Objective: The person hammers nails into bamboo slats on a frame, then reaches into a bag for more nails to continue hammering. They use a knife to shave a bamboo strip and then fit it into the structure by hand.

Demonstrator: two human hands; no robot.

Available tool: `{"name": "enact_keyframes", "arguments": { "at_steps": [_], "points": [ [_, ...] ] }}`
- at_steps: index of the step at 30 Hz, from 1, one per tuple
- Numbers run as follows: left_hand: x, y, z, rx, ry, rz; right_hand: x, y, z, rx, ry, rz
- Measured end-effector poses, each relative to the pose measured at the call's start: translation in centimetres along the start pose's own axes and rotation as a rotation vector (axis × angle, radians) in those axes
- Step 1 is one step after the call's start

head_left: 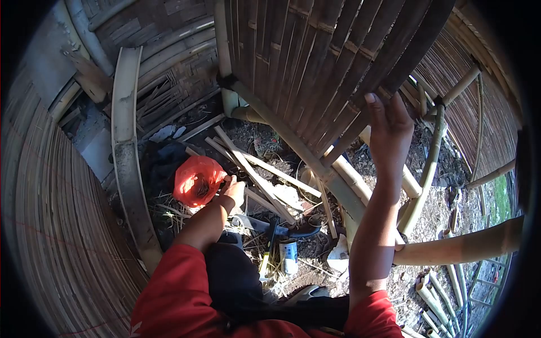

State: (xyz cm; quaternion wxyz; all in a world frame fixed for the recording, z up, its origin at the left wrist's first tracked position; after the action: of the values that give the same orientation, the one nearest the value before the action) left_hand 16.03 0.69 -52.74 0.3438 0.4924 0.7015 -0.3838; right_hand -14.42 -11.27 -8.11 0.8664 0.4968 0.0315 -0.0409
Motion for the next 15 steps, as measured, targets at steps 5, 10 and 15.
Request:
{"name": "enact_keyframes", "arguments": {
  "at_steps": [5, 10, 15],
  "points": [
    [-0.5, -0.2, -0.3, 0.006, -0.04, -0.124, 0.0, 0.1, -0.1, -0.017, -0.005, 0.01],
    [0.8, 2.0, 1.2, -0.113, -0.186, -0.278, -0.1, -0.8, 0.3, -0.049, 0.03, 0.045],
    [-4.6, -1.3, -3.4, -0.205, -0.278, -0.379, -0.1, -0.6, 0.2, -0.037, 0.004, -0.049]
  ]
}}
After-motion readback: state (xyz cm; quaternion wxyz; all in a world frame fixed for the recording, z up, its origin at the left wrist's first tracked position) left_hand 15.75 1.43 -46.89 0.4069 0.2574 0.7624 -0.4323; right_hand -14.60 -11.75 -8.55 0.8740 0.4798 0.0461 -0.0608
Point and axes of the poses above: each hand's wrist, its own z-axis towards the middle knuckle, its own x-axis out of the palm, y = z × x, the point moved 6 cm from there along z, towards the middle knuckle, and after that the axes turned 4 degrees about x, right-handed, at the moved point
